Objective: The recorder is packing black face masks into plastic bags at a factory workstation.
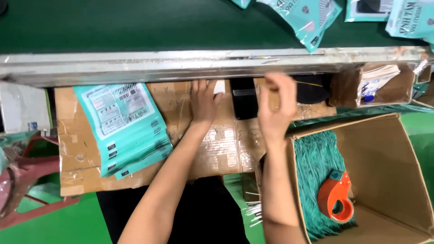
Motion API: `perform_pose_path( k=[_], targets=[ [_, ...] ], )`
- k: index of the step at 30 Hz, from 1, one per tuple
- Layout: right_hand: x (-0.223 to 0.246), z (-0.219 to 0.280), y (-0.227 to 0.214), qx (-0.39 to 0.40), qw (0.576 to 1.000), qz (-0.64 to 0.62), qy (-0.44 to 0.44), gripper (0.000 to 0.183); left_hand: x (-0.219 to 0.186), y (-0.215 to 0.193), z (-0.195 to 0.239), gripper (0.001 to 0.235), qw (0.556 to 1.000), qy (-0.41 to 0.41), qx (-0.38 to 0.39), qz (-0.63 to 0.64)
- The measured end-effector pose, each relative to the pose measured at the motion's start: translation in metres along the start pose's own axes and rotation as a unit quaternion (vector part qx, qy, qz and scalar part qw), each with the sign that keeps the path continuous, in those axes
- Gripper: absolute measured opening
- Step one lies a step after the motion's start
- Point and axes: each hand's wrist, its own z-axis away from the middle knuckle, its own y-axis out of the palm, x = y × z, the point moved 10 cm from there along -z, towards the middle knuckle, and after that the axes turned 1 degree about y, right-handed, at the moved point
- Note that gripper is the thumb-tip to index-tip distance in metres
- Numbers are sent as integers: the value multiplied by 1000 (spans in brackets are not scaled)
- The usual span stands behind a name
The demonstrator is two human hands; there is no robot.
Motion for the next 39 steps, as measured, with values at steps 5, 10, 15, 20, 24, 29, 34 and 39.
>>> perform_pose_path(
  k=[5,10,15,20,24,29,34,39],
  targets=[
    [-71,79,53,42,989,88,108,55,-9,-10,3,61,999,-14,-40,4],
    [-74,92,79,75,975,186,97,92,10,5,25,75,996,-15,-57,66],
    [-75,91,81,79,970,198,113,89,-11,-29,66,83,986,-48,-43,155],
    [-68,99,84,74,972,212,76,84,-16,-33,53,87,992,-38,-6,119],
    [-65,94,83,59,971,222,68,81,7,-17,12,89,997,-31,-38,56],
    [-71,93,85,65,968,229,79,81,23,-5,5,78,997,-10,-67,27],
    [-72,96,86,77,965,234,88,80,19,-7,7,67,997,3,-75,16],
    [-37,69,97,112,967,229,0,82,24,-7,8,66,995,6,-89,33]
  ],
)
